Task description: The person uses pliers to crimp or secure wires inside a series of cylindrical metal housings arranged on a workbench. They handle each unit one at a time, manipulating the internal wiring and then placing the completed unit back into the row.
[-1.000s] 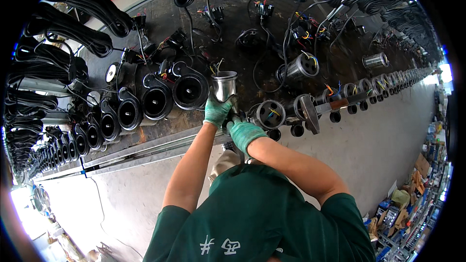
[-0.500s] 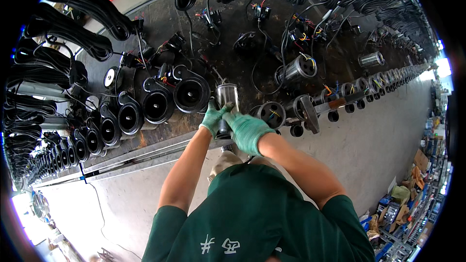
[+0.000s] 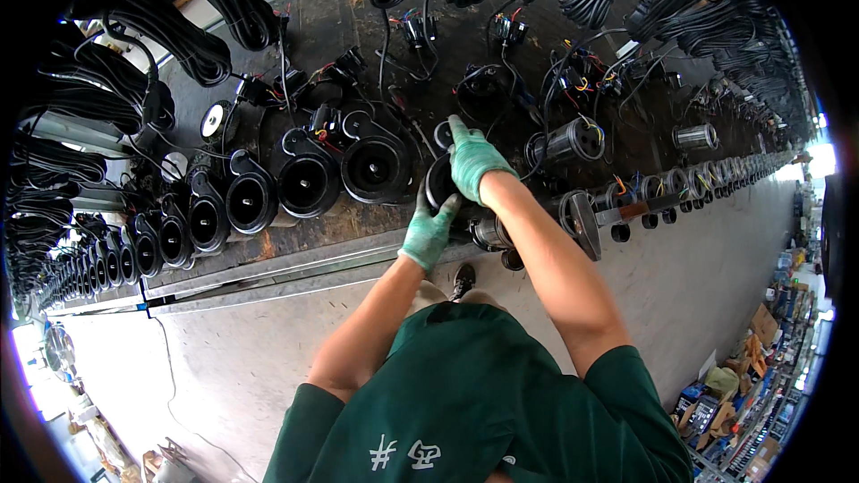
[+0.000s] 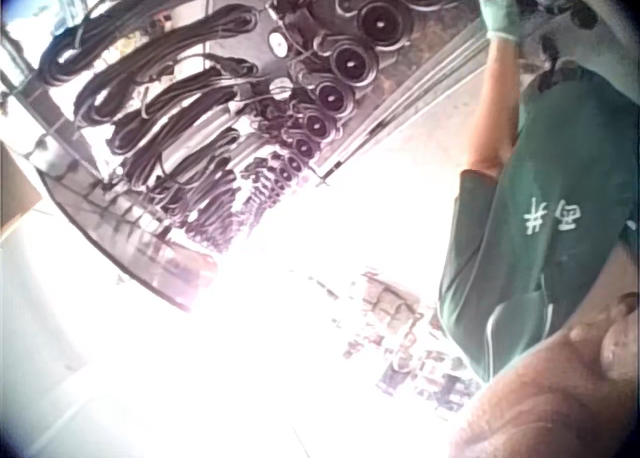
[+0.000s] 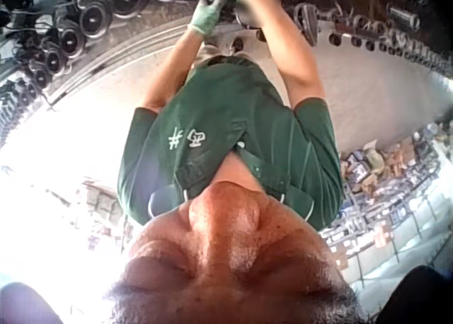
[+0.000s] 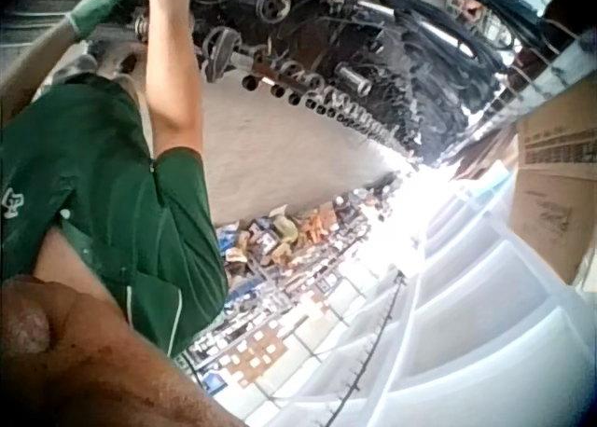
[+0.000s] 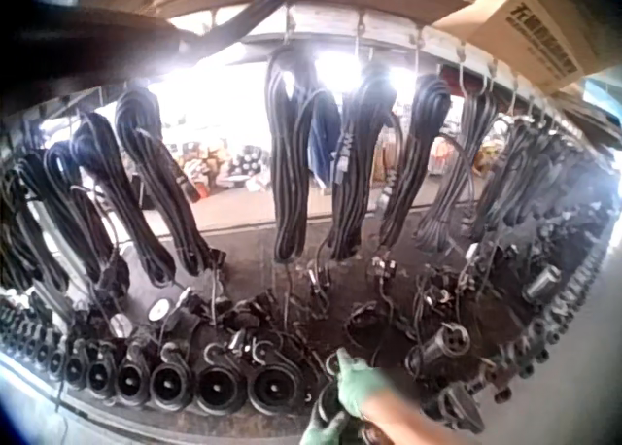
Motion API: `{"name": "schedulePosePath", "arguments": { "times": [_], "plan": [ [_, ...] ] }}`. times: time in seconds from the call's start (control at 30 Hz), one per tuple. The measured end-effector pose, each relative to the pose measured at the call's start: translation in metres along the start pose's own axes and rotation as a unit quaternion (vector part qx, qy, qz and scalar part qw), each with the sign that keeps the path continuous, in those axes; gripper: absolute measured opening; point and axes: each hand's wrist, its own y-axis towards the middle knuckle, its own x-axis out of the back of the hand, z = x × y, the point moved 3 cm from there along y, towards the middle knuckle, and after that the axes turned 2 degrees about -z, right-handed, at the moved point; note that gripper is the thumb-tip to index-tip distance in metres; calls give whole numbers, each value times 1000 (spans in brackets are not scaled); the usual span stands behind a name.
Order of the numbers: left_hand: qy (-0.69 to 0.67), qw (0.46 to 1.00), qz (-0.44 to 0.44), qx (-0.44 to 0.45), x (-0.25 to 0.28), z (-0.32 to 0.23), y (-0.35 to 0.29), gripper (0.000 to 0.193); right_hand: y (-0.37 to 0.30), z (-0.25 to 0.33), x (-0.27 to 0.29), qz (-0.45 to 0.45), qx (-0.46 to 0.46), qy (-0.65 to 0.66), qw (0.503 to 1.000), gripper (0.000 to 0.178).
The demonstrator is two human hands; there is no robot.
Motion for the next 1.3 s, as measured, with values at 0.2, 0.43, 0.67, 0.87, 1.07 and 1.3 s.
{"name": "schedulePosePath", "arguments": {
  "times": [0.2, 0.43, 0.67, 0.87, 1.07, 1.3],
  "plan": [
    [-55, 996, -55, 52, -34, -18, 9, 75, -4, -20, 44, 4, -37, 177, 983, 54],
    [-100, 987, -89, 86, -50, -30, 13, 59, -3, -34, 55, 29, -38, 234, 971, 61],
    [-55, 993, -108, 0, -35, -11, 23, 58, -9, -54, 24, 102, -55, 309, 944, 60],
    [-52, 987, -110, 108, -24, -26, 35, 46, 18, -39, 17, 67, -37, 327, 942, 54],
    [-101, 986, -121, 56, -34, -36, 27, 49, 27, -43, 13, 92, -3, 346, 934, 58],
    [-93, 988, -114, 44, -34, -38, 24, 51, 23, -43, 19, 115, 12, 327, 938, 71]
  ]
}}
